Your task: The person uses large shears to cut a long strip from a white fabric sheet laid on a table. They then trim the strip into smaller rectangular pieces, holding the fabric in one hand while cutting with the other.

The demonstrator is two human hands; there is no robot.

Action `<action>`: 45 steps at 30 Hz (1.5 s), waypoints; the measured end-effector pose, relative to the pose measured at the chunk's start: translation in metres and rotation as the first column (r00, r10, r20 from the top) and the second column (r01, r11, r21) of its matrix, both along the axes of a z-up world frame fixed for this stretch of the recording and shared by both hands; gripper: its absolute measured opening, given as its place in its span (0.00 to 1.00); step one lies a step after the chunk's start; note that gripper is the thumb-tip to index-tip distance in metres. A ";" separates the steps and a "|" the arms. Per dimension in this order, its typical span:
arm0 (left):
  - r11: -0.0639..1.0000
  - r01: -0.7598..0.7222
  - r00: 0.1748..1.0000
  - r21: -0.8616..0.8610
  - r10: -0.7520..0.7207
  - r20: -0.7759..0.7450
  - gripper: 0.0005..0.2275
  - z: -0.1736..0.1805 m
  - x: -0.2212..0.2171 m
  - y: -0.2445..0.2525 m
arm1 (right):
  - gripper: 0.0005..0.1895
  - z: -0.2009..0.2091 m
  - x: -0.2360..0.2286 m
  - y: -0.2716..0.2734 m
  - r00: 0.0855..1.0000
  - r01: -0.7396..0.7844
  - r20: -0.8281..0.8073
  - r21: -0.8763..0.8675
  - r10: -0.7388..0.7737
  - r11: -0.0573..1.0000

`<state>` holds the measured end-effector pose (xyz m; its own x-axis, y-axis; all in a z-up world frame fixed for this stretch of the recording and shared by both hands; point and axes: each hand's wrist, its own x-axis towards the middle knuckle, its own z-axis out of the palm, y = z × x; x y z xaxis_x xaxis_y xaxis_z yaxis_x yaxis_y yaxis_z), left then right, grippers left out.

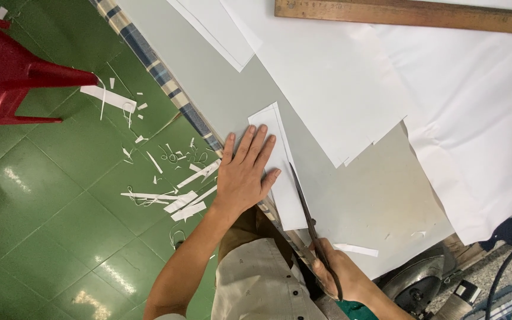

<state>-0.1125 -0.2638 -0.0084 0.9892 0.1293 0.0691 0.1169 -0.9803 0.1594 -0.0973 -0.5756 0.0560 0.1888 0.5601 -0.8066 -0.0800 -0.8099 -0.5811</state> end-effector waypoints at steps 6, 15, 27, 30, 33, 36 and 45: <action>1.000 0.000 0.999 0.018 0.000 -0.033 0.30 0.002 0.000 0.001 | 0.30 -0.001 0.009 0.033 0.996 0.068 0.051 0.047 -0.070 0.997; 1.000 -0.003 1.000 -0.031 0.004 0.028 0.25 -0.001 0.018 0.025 | 0.33 -0.008 0.005 0.030 0.996 0.071 0.044 0.071 -0.075 0.995; 1.000 0.001 1.000 -0.030 -0.001 0.003 0.26 -0.002 0.019 0.025 | 0.32 -0.007 0.007 0.040 0.991 0.101 0.086 -0.009 -0.100 0.995; 1.000 0.003 1.000 -0.029 -0.003 0.011 0.25 0.001 0.020 0.026 | 0.28 -0.003 0.009 0.040 0.993 0.114 0.041 0.000 -0.114 0.993; 0.999 -0.001 1.000 -0.041 0.002 0.019 0.25 0.001 0.020 0.026 | 0.34 0.011 0.017 0.042 0.994 0.083 -0.068 -0.099 -0.090 0.992; 1.000 0.005 1.000 -0.008 -0.005 -0.003 0.26 -0.004 0.018 0.025 | 0.33 0.004 0.023 0.042 1.000 -0.006 0.010 -0.029 0.007 1.000; 1.000 0.007 0.999 -0.006 -0.007 -0.032 0.27 -0.003 0.018 0.028 | 0.38 -0.006 0.037 0.080 0.999 0.025 0.023 -0.111 -0.023 0.994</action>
<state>-0.0942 -0.2363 -0.0114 0.9917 0.1230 0.0368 0.1155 -0.9800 0.1619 -0.0608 -0.4956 0.0502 0.2193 0.4624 -0.8591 -0.0887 -0.8675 -0.4895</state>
